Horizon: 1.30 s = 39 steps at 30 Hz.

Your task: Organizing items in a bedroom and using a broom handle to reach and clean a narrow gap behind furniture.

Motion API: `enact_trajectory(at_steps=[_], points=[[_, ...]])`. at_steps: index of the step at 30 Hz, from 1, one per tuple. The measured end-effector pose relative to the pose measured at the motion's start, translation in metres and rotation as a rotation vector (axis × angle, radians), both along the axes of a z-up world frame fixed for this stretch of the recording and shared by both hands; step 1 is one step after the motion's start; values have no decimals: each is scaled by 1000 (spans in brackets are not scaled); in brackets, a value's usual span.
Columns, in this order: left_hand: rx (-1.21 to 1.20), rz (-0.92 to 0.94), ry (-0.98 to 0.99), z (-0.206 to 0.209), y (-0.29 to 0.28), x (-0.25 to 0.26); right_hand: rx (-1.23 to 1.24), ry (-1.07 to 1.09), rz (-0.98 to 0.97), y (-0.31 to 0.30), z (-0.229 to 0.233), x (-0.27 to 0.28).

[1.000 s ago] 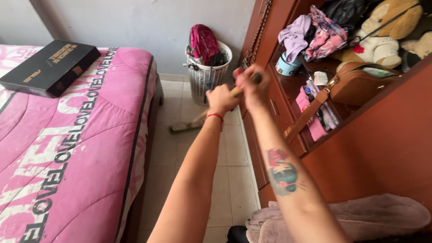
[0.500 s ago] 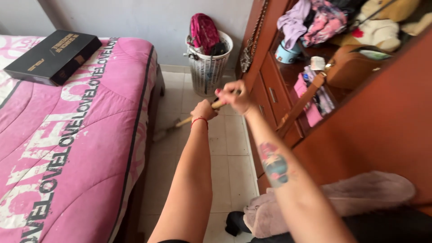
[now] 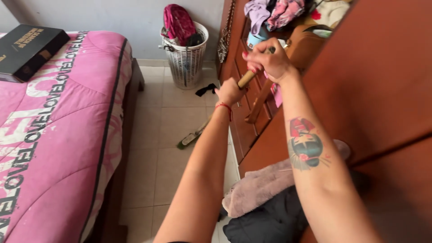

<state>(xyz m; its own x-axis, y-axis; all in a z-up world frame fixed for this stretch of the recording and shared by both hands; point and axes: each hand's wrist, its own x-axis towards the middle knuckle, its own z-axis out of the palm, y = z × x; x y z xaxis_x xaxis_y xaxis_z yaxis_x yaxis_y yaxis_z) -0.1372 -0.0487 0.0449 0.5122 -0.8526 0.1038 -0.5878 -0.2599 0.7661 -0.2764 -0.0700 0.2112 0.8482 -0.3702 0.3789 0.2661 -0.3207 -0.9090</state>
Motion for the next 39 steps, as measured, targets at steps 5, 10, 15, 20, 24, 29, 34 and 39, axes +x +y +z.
enact_trajectory(at_steps=[5, 10, 15, 20, 24, 29, 34, 39], points=[[16, 86, -93, 46, 16, -5, 133, -271, -105, 13, 4, 8], [24, 123, -95, 10, 31, 7, -150, -286, -417, 27, -62, 23], [42, 69, -82, -130, 1, 29, -410, -192, -553, 31, -177, 35], [30, -99, -147, -56, 10, 2, -270, -97, -623, 28, -113, 17], [-1, -104, -171, 27, 35, -24, 28, -101, -567, 19, -57, 12], [-120, -18, -222, 51, 26, -26, 108, -329, -491, 22, -34, 9], [-178, 38, -228, 11, 1, -9, -14, -357, -517, 16, -73, 21], [47, 44, -147, -67, -32, 13, -339, -105, -652, -40, -213, 45]])
